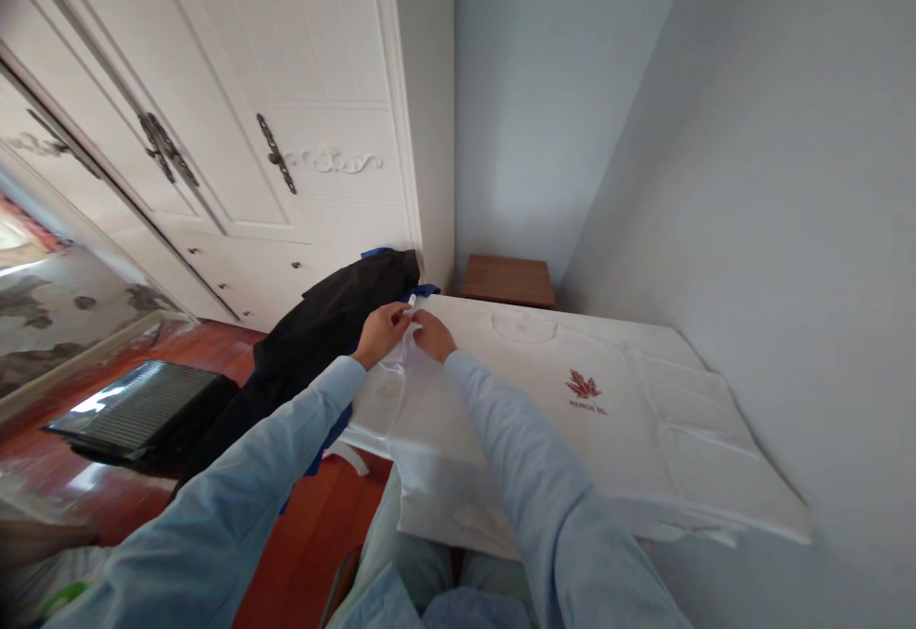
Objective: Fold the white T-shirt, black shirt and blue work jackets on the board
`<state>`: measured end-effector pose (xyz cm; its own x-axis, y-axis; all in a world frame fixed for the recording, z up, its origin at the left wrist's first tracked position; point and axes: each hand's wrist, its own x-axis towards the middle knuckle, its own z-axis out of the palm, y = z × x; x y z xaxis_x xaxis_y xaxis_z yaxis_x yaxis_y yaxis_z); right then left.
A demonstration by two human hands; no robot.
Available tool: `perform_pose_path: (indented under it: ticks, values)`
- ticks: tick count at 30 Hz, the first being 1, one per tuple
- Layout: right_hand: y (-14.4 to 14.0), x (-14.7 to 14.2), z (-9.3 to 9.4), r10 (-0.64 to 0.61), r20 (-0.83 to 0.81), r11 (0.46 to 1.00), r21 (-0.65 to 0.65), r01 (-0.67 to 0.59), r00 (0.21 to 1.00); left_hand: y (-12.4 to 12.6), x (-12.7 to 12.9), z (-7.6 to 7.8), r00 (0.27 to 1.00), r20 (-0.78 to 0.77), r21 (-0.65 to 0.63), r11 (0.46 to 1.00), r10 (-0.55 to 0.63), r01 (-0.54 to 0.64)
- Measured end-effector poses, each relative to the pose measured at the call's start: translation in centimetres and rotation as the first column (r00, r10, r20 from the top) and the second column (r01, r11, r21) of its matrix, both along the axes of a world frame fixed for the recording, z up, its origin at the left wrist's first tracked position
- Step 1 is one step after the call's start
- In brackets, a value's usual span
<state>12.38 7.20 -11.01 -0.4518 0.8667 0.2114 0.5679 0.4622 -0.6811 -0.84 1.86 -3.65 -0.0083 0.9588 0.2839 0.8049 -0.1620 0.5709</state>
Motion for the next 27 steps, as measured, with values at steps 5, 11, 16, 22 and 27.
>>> perform_pose_path:
  ticks: [5,11,16,22,27]
  values:
    - [-0.5,2.3,0.9,-0.138,-0.281,0.941,-0.335,0.038,0.950,-1.5,3.0,-1.8,0.994,-0.034,-0.048,0.994,-0.103,0.102]
    - [-1.0,4.0,1.4,-0.429,-0.442,0.751,-0.659,0.039,0.787,-6.0,4.2,-5.4,0.985,0.030,0.098,0.982,-0.168,0.164]
    - [-0.9,5.5,0.9,-0.469,-0.398,0.724,-0.684,0.085,0.789,-9.3,1.6,-8.6,0.999,-0.029,0.147,0.989,-0.019,0.023]
    - [-0.3,7.2,1.2,-0.437,-0.312,0.728,-0.674,0.128,0.844,-9.0,-0.3,-8.6,0.998,-0.055,0.035,0.999,0.041,-0.039]
    - [1.9,7.2,1.6,-0.382,-0.170,0.790,-0.570,0.226,0.908,-8.6,0.4,-7.6,0.979,-0.109,-0.030,0.984,0.173,-0.177]
